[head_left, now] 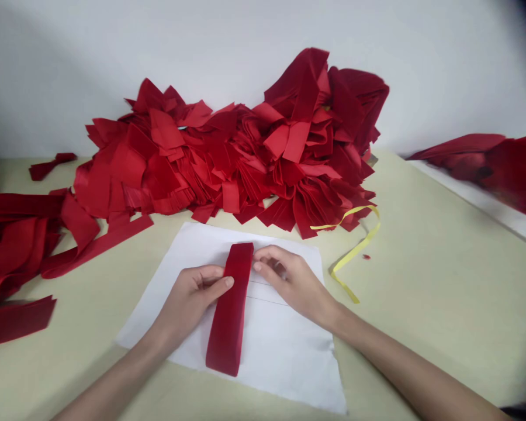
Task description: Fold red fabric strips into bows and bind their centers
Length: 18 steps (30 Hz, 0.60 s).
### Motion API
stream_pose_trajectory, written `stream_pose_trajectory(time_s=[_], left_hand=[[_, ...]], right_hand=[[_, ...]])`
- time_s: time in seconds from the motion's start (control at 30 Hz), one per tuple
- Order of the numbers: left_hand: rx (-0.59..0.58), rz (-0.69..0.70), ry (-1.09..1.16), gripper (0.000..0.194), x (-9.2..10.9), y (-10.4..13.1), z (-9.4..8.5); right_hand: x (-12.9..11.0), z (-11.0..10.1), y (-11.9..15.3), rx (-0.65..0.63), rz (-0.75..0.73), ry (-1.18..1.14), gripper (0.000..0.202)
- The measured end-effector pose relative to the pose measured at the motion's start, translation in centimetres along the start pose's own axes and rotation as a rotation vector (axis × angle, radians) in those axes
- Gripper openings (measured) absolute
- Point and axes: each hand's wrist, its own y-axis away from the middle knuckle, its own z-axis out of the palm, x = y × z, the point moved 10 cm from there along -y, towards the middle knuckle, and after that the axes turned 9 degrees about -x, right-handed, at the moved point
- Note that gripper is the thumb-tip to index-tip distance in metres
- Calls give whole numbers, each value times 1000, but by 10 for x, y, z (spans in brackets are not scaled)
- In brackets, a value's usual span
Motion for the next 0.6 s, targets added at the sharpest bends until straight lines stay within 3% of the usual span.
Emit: stream_pose_trajectory(time_s=[0.17,0.27,0.37,0.5,0.57,0.6], left_hand=[[-127,-110,63,13,-3,2,-4],[-252,-157,-46,14,-2,4,-4],[-288,-163,-189,17,5,8,-14],[-198,-95,-414,18,32,20,-46],[-13,-30,-543,20,56,29,-72],[169,19,-650,24,72,37,-88]], right_hand=[[-3,-10,0,-12,-65,417,37],[0,-10,-1,-128,-88,458,39],[2,-11,-1,-251,-103,450,41],[1,-18,0,-279,-78,422,39],[0,-19,0,-272,-69,413,38],[0,-19,0,-272,-66,409,38]])
